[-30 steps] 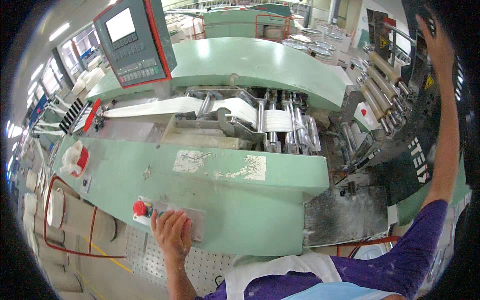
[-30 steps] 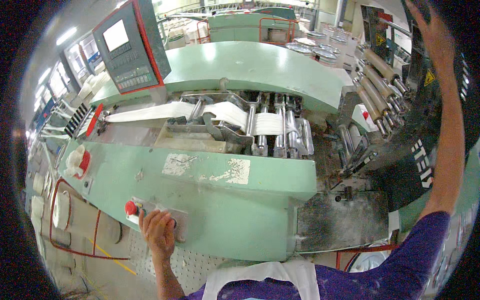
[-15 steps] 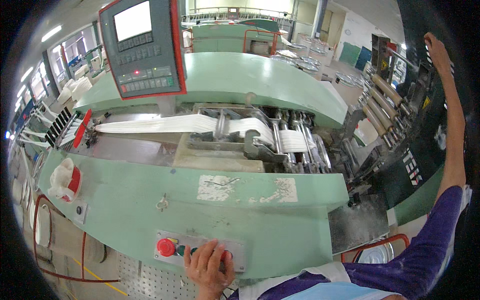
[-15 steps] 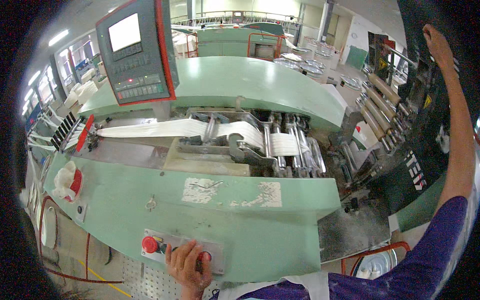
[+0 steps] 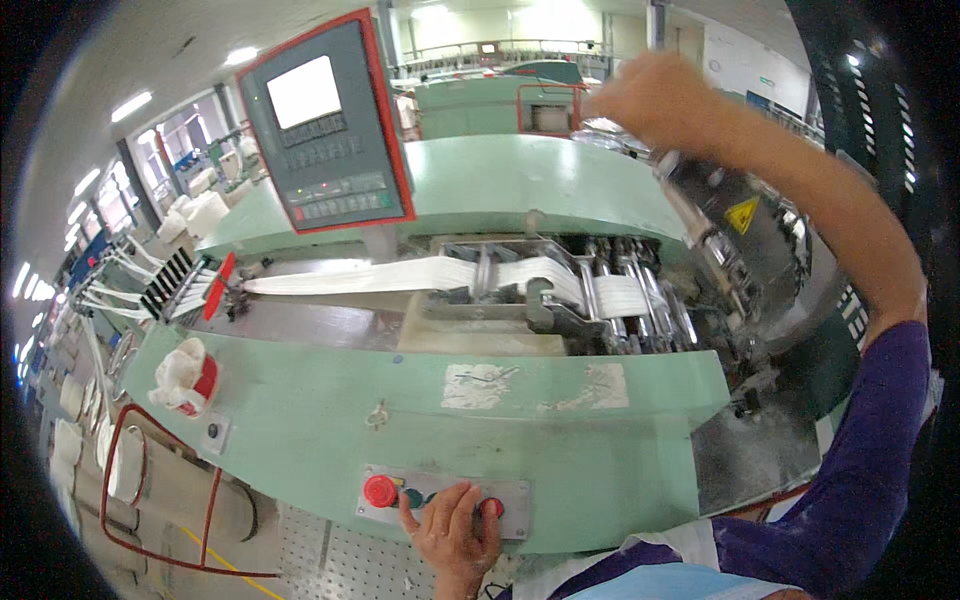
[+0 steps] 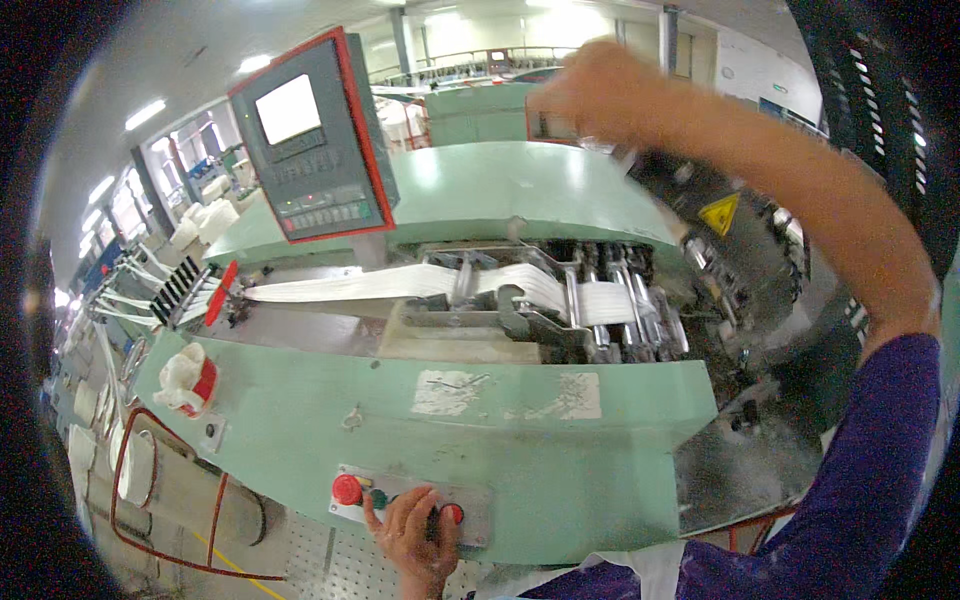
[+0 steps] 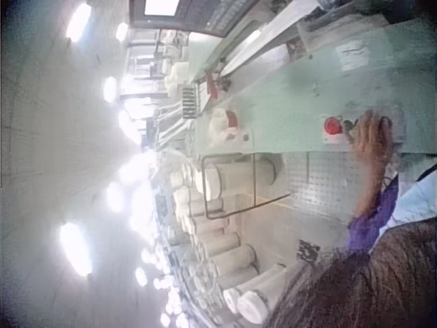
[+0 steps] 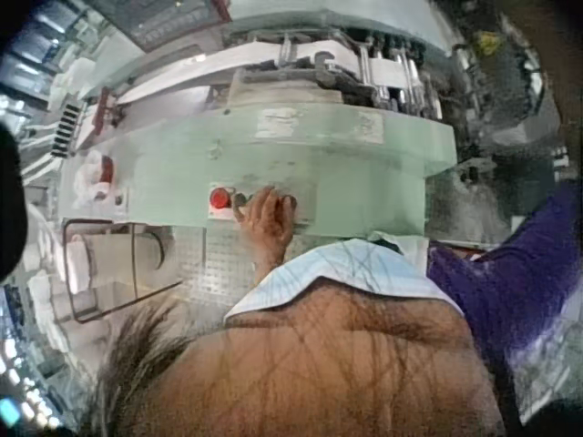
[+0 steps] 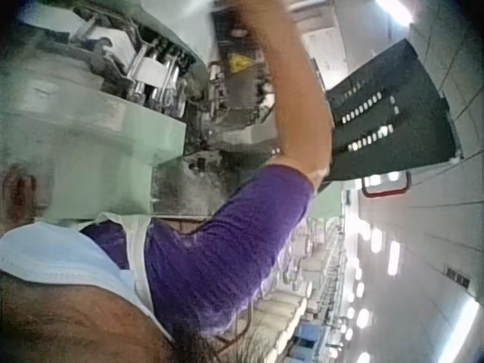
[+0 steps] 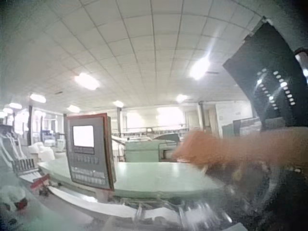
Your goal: The person puts on a face mask, then approaches a textile machine and threads white yarn through multiple rollers and guides. The person repeatedly adjusts the yarn path and cleans accumulated lint from the machine components.
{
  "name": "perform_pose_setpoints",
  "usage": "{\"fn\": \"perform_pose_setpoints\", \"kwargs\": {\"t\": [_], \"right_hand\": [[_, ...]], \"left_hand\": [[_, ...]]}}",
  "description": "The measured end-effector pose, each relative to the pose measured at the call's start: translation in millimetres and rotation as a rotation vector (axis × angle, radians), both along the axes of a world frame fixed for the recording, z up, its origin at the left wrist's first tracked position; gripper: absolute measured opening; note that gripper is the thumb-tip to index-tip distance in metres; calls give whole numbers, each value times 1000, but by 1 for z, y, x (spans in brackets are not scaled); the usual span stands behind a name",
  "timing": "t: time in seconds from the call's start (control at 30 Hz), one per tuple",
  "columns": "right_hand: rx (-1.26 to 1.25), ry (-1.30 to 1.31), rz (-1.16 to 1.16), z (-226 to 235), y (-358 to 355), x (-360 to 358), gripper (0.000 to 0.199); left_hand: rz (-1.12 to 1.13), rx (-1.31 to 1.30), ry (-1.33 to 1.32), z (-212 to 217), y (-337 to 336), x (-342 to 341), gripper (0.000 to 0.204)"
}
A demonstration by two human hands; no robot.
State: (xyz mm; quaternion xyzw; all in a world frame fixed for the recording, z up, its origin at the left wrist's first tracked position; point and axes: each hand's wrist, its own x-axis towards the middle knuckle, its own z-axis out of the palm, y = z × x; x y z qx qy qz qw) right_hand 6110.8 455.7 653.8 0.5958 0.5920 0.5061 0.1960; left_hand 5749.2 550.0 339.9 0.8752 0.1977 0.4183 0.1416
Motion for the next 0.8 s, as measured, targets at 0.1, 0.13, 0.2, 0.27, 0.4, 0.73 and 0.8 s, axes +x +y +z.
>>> {"fn": "perform_pose_setpoints", "kwargs": {"t": [0.1,0.13,0.2,0.27,0.4,0.73,0.8], "right_hand": [[-284,171,143,-58,66,-20,10],[-407,238,166,-80,88,-26,12],[-488,318,177,-128,117,-39,12],[-551,294,267,-172,143,-48,10],[-735,264,218,-240,168,-60,9],[-4,743,83,-139,15,-62,42],[116,914,-59,-129,-54,-63,44]], "left_hand": [[8,-47,8,5,0,-4,21],[0,-51,-17,6,1,-5,21],[-19,-85,-39,8,3,-8,22],[-27,-91,-51,7,5,-8,23],[-40,-69,-10,5,7,-8,23],[73,30,-40,-4,7,-8,28],[114,36,-21,-6,5,-7,29]]}}
